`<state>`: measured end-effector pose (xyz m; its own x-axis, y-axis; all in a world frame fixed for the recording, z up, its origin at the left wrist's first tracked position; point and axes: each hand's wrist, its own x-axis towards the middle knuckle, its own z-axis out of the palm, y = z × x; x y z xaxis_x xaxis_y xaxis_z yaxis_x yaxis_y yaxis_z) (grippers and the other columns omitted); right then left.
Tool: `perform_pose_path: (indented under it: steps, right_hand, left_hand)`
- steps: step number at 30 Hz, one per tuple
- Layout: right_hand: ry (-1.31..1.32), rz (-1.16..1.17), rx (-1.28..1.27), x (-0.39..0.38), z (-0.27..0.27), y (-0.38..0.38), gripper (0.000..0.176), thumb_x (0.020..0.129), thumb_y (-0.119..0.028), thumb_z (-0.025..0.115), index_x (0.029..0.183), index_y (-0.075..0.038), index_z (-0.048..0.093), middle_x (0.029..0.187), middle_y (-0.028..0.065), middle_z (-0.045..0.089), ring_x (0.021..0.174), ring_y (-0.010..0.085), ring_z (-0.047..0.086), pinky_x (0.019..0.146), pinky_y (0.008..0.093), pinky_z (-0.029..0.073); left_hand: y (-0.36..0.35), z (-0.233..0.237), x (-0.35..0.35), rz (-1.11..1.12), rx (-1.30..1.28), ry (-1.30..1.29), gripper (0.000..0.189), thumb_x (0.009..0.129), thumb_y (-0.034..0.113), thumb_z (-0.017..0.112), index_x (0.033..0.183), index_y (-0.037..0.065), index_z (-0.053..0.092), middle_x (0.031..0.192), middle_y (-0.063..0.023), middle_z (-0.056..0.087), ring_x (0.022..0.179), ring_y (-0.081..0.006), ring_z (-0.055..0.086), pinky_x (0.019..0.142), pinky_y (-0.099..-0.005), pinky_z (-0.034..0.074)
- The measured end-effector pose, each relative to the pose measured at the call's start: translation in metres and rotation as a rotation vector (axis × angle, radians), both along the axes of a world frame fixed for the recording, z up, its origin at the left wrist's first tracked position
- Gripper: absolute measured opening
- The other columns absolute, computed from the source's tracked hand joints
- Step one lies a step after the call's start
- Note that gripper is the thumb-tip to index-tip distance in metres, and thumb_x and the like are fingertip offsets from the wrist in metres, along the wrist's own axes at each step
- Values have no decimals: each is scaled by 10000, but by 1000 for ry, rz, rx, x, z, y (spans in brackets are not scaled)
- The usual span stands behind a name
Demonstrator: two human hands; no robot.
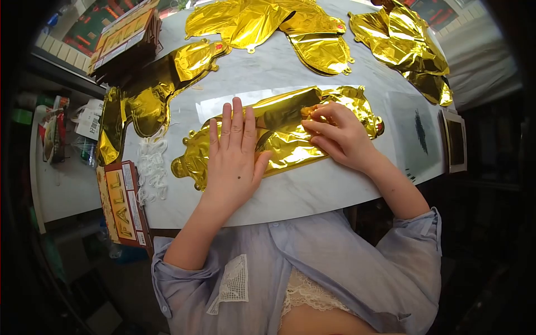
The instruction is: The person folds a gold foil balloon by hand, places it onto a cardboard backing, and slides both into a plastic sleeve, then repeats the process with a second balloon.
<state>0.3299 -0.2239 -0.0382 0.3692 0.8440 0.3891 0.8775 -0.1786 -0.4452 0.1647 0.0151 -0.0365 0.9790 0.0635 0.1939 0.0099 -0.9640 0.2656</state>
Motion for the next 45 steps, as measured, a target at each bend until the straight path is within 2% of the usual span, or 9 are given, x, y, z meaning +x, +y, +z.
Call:
perform_pose_path:
  steps: [4,12,15,17,18,20,36,38,45]
  right_hand:
    - [22,-12,3,2,-1,-7,238,955,-155,702,1163,-56,766,1165,126,659,1164,354,651,1005,461,512]
    - [15,-61,53,1,6,-6,169,994,-203,657,1006,-73,764,1045,95,680,1063,317,672,990,472,505]
    - [16,-71,-161,10,20,1,253,1031,-267,623,1118,-63,745,1166,122,682,1179,342,656,1091,488,469]
    - [-88,-78,-132,11,23,22,384,1066,-307,567,1334,-45,654,1374,145,639,1379,359,564,1224,529,368]
    - [-46,-50,-305,14,27,19,517,1080,-349,537,1506,-55,522,1586,145,503,1521,367,418,1276,530,288]
    - [-146,65,-246,14,14,42,603,1093,-366,503,1605,-60,414,1695,142,369,1579,351,325,1297,524,239]
    - [-191,88,-410,21,-4,28,685,1099,-541,448,1672,-178,345,1740,142,289,1613,340,252,1311,517,189]
    - [-151,106,-410,22,-4,28,703,1092,-542,458,1686,-194,317,1762,123,244,1618,351,237,1311,526,172]
    - [-156,14,-290,-13,-12,64,732,1113,-489,420,1638,11,323,1722,178,312,1622,312,240,1319,509,150]
  left_hand:
    - [7,-15,-1,-31,-31,49,784,1026,362,642,1667,51,317,1741,-220,241,1622,-413,196,1290,-585,168]
    - [7,-18,-2,-25,-88,10,756,1017,351,658,1647,56,362,1735,-219,252,1607,-415,227,1286,-570,199]
    - [6,-18,-2,-23,-55,-1,745,1021,377,651,1632,44,386,1726,-235,259,1600,-436,227,1282,-574,212]
    - [5,-17,-2,-31,-22,3,742,1025,404,644,1620,33,401,1717,-250,267,1594,-458,226,1279,-580,221]
    - [5,-17,-2,-28,-11,4,735,1024,380,648,1624,39,396,1729,-241,241,1598,-469,203,1280,-588,207]
    - [5,-17,-2,-19,1,4,729,1023,355,652,1628,44,391,1740,-232,216,1601,-480,181,1280,-597,194]
    - [6,-25,-3,19,-13,-9,882,1025,437,637,1636,-70,252,1697,-399,123,1590,-554,123,1284,-616,135]
    - [5,-26,-4,20,-38,-22,865,1029,411,639,1646,-51,247,1709,-374,123,1598,-539,113,1287,-611,125]
    - [6,-25,-3,13,-12,0,837,1044,403,620,1656,-29,248,1718,-358,120,1606,-516,115,1290,-596,125]
